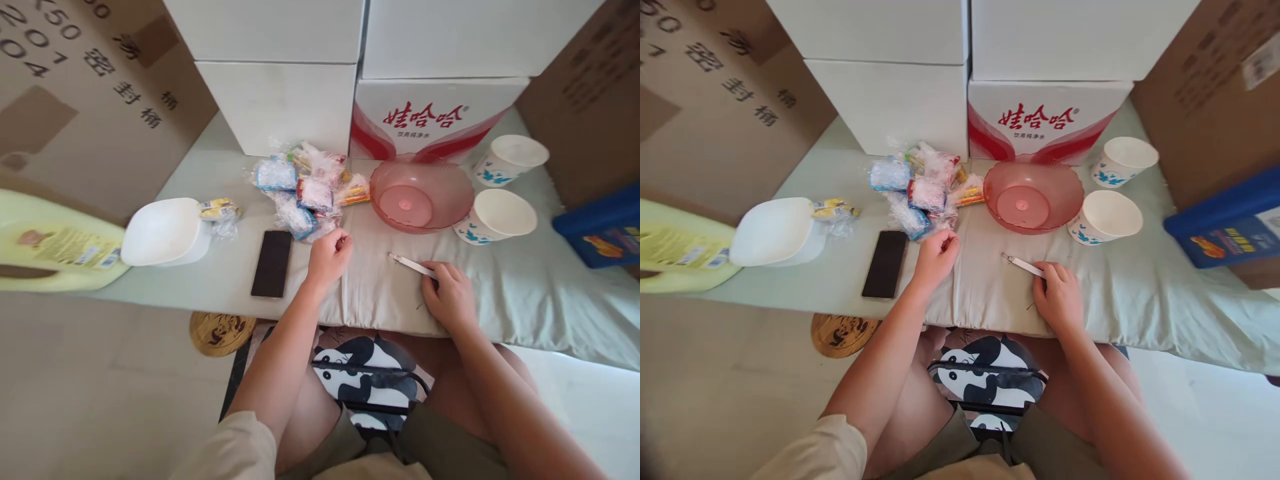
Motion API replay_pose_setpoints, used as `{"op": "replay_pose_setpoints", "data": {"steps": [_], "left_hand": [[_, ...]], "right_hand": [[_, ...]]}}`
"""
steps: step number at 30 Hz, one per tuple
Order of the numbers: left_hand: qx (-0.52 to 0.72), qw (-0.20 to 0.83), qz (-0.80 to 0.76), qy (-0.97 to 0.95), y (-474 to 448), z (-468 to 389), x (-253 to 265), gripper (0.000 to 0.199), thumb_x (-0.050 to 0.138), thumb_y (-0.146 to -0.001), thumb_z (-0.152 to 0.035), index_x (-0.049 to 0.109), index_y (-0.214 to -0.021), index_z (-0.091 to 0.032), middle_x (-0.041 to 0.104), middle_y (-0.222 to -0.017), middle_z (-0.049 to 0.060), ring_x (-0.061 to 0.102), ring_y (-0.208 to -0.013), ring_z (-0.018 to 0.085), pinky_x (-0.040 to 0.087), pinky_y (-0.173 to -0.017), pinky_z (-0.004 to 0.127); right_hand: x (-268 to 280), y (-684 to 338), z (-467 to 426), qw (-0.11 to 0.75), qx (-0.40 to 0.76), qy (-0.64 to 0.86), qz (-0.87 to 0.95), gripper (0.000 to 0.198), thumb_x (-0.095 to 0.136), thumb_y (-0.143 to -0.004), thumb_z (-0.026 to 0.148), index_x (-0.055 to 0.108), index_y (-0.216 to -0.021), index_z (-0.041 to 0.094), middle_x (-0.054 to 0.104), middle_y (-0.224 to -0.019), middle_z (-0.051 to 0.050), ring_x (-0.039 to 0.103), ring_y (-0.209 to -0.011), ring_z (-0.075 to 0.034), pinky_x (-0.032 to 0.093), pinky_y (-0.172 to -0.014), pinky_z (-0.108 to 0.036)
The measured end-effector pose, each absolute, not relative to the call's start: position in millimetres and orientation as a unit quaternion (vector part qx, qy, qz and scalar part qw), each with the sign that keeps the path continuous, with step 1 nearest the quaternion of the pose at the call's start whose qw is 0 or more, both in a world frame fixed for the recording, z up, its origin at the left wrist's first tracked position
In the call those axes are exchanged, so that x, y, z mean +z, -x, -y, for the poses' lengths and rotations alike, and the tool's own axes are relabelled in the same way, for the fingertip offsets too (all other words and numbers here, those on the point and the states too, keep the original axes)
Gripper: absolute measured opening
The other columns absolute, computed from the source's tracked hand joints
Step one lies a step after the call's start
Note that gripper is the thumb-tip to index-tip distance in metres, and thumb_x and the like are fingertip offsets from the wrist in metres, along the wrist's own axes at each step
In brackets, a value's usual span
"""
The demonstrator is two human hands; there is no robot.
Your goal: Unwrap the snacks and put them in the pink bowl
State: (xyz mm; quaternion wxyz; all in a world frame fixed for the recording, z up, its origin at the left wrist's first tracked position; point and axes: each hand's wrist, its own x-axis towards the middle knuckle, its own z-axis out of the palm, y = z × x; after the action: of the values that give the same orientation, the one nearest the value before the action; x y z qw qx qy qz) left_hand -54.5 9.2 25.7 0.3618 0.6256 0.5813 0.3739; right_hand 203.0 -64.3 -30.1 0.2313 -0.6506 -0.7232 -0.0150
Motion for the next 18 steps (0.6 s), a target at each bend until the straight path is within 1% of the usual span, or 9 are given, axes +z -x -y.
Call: {"op": "replay_pose_setpoints", "data": {"steps": [3, 6, 9, 11, 12, 13, 15, 16, 18], "left_hand": [[0.404, 0.320, -0.608, -0.604, 66, -16, 29, 0.020, 0.049, -0.085, -0.030, 0.054, -0.069, -0.020, 0.046, -0.058, -0.004, 0.043, -0.057, 0.011, 0.032, -0.059, 0.025], [0.443, 0.257, -0.640, -0.573, 82, -21, 35, 0.021, 0.048, -0.086, -0.033, 0.053, -0.070, -0.020, 0.045, -0.058, -0.004, 0.043, -0.058, 0.011, 0.034, -0.059, 0.024], [0.480, 0.152, -0.671, -0.544, 110, -27, 45, 0.018, 0.048, -0.087, -0.031, 0.055, -0.075, -0.020, 0.051, -0.065, -0.002, 0.049, -0.063, 0.013, 0.039, -0.063, 0.025], [0.462, 0.065, -0.707, -0.532, 136, -35, 53, 0.013, 0.049, -0.085, -0.028, 0.058, -0.081, -0.020, 0.059, -0.075, 0.002, 0.055, -0.073, 0.016, 0.043, -0.072, 0.028], [0.431, 0.023, -0.733, -0.525, 150, -40, 58, 0.012, 0.050, -0.084, -0.027, 0.059, -0.086, -0.020, 0.061, -0.082, 0.004, 0.058, -0.080, 0.018, 0.045, -0.078, 0.030], [0.382, -0.011, -0.755, -0.533, 165, -47, 62, 0.014, 0.054, -0.081, -0.025, 0.061, -0.092, -0.019, 0.064, -0.092, 0.007, 0.059, -0.090, 0.021, 0.045, -0.086, 0.033], [0.250, -0.040, -0.781, -0.571, 194, -63, 69, 0.036, 0.064, -0.073, -0.025, 0.061, -0.107, -0.018, 0.062, -0.119, 0.013, 0.053, -0.118, 0.029, 0.036, -0.104, 0.041], [0.174, -0.027, -0.788, -0.590, 206, -71, 71, 0.047, 0.068, -0.068, -0.026, 0.060, -0.114, -0.017, 0.059, -0.126, 0.015, 0.047, -0.127, 0.033, 0.031, -0.109, 0.045], [0.025, 0.019, -0.795, -0.605, 224, -87, 72, 0.063, 0.076, -0.059, -0.027, 0.059, -0.119, -0.017, 0.058, -0.130, 0.016, 0.038, -0.136, 0.038, 0.021, -0.114, 0.053]], "right_hand": [[-30, -205, 65, 0.235, -0.004, 0.657, 0.716, 0.024, 0.047, -0.090, 0.025, 0.067, -0.102, 0.020, 0.069, -0.094, -0.010, 0.062, -0.088, -0.029, 0.046, -0.078, -0.042], [-30, -206, 65, 0.242, 0.012, 0.657, 0.714, 0.024, 0.047, -0.089, 0.026, 0.067, -0.101, 0.021, 0.069, -0.094, -0.011, 0.062, -0.090, -0.030, 0.045, -0.078, -0.042], [-29, -208, 67, 0.251, 0.022, 0.652, 0.716, 0.023, 0.047, -0.089, 0.026, 0.067, -0.101, 0.022, 0.070, -0.096, -0.010, 0.062, -0.091, -0.031, 0.044, -0.078, -0.042], [-29, -210, 67, 0.254, 0.025, 0.647, 0.718, 0.023, 0.047, -0.090, 0.026, 0.067, -0.100, 0.022, 0.070, -0.097, -0.010, 0.062, -0.091, -0.031, 0.043, -0.078, -0.042], [-30, -211, 68, 0.256, 0.025, 0.644, 0.720, 0.023, 0.047, -0.090, 0.026, 0.067, -0.101, 0.022, 0.071, -0.098, -0.010, 0.062, -0.092, -0.031, 0.043, -0.078, -0.042], [-30, -211, 68, 0.259, 0.026, 0.642, 0.722, 0.023, 0.047, -0.090, 0.025, 0.067, -0.101, 0.022, 0.071, -0.099, -0.011, 0.062, -0.093, -0.031, 0.043, -0.079, -0.042], [-31, -213, 69, 0.266, 0.030, 0.637, 0.723, 0.022, 0.048, -0.090, 0.025, 0.067, -0.101, 0.021, 0.071, -0.102, -0.011, 0.062, -0.096, -0.031, 0.044, -0.080, -0.042], [-31, -213, 70, 0.271, 0.033, 0.634, 0.723, 0.022, 0.048, -0.090, 0.025, 0.067, -0.100, 0.021, 0.071, -0.103, -0.011, 0.062, -0.099, -0.031, 0.044, -0.082, -0.043], [-31, -214, 71, 0.279, 0.047, 0.627, 0.725, 0.021, 0.049, -0.091, 0.025, 0.067, -0.100, 0.022, 0.071, -0.102, -0.011, 0.063, -0.103, -0.032, 0.044, -0.084, -0.044]]}}
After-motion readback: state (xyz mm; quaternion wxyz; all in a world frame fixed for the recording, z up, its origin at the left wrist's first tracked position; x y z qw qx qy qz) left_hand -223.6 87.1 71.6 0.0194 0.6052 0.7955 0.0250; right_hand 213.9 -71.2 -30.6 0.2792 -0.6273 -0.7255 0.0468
